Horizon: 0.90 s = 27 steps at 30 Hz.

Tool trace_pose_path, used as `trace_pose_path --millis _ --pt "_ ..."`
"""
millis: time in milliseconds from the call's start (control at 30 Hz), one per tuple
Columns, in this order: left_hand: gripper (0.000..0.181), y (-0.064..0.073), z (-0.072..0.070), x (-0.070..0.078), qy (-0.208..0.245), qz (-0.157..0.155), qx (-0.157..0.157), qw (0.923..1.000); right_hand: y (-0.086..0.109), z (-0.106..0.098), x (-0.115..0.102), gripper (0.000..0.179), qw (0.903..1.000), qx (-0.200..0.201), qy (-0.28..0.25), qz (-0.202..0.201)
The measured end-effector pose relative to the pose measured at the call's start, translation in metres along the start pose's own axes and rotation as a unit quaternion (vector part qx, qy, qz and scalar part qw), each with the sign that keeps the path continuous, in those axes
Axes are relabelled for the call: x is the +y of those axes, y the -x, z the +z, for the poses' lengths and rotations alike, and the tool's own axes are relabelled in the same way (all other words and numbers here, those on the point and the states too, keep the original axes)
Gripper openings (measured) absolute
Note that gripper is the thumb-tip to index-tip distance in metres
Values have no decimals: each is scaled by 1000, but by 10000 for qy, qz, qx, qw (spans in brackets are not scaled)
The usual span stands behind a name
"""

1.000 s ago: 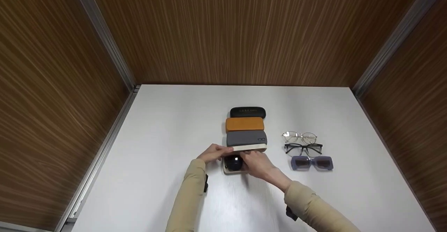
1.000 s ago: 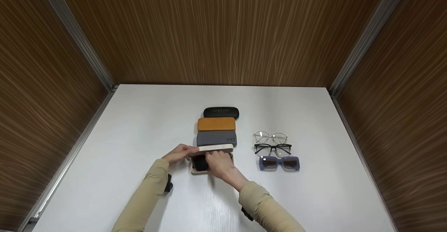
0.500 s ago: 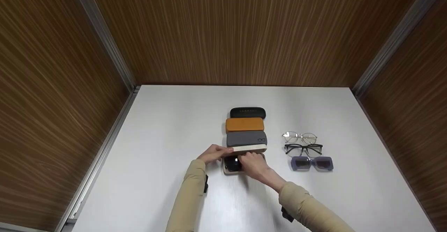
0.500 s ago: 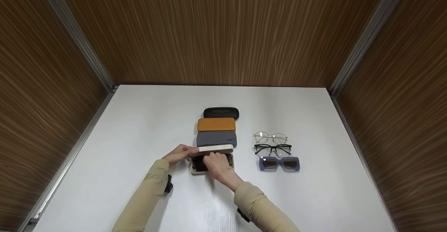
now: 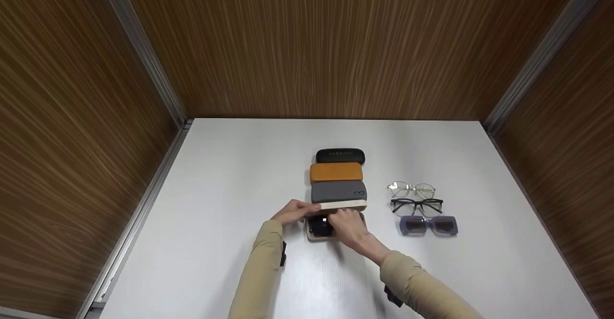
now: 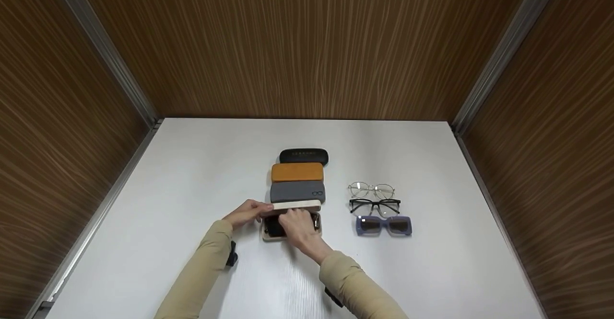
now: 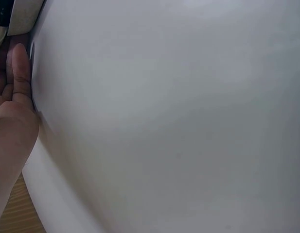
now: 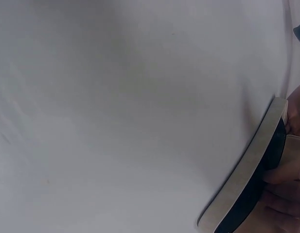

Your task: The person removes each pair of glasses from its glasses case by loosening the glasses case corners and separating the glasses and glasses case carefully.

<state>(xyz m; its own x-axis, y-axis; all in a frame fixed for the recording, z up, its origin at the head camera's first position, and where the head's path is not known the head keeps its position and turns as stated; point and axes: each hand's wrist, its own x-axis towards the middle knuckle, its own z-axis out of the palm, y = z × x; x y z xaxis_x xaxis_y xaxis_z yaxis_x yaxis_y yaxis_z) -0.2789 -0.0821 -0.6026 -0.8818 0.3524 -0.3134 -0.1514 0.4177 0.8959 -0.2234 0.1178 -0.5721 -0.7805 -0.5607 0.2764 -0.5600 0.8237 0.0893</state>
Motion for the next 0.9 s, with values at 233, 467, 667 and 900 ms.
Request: trace_pose_path --millis 233,467,667,900 --pt "54 1 0 1 -28 -11 22 10000 -2 5 1 15 9999 111 33 -30" --pt "50 0 1 -1 0 -4 50 10000 -2 5 1 15 10000 51 -21 -11" --pt "46 -1 2 -2 -19 20 108 9999 -2 6 2 15 10000 23 -20 59" --pt "46 -1 2 0 -85 83 113 9999 -2 6 4 13 9998 80 -117 111"
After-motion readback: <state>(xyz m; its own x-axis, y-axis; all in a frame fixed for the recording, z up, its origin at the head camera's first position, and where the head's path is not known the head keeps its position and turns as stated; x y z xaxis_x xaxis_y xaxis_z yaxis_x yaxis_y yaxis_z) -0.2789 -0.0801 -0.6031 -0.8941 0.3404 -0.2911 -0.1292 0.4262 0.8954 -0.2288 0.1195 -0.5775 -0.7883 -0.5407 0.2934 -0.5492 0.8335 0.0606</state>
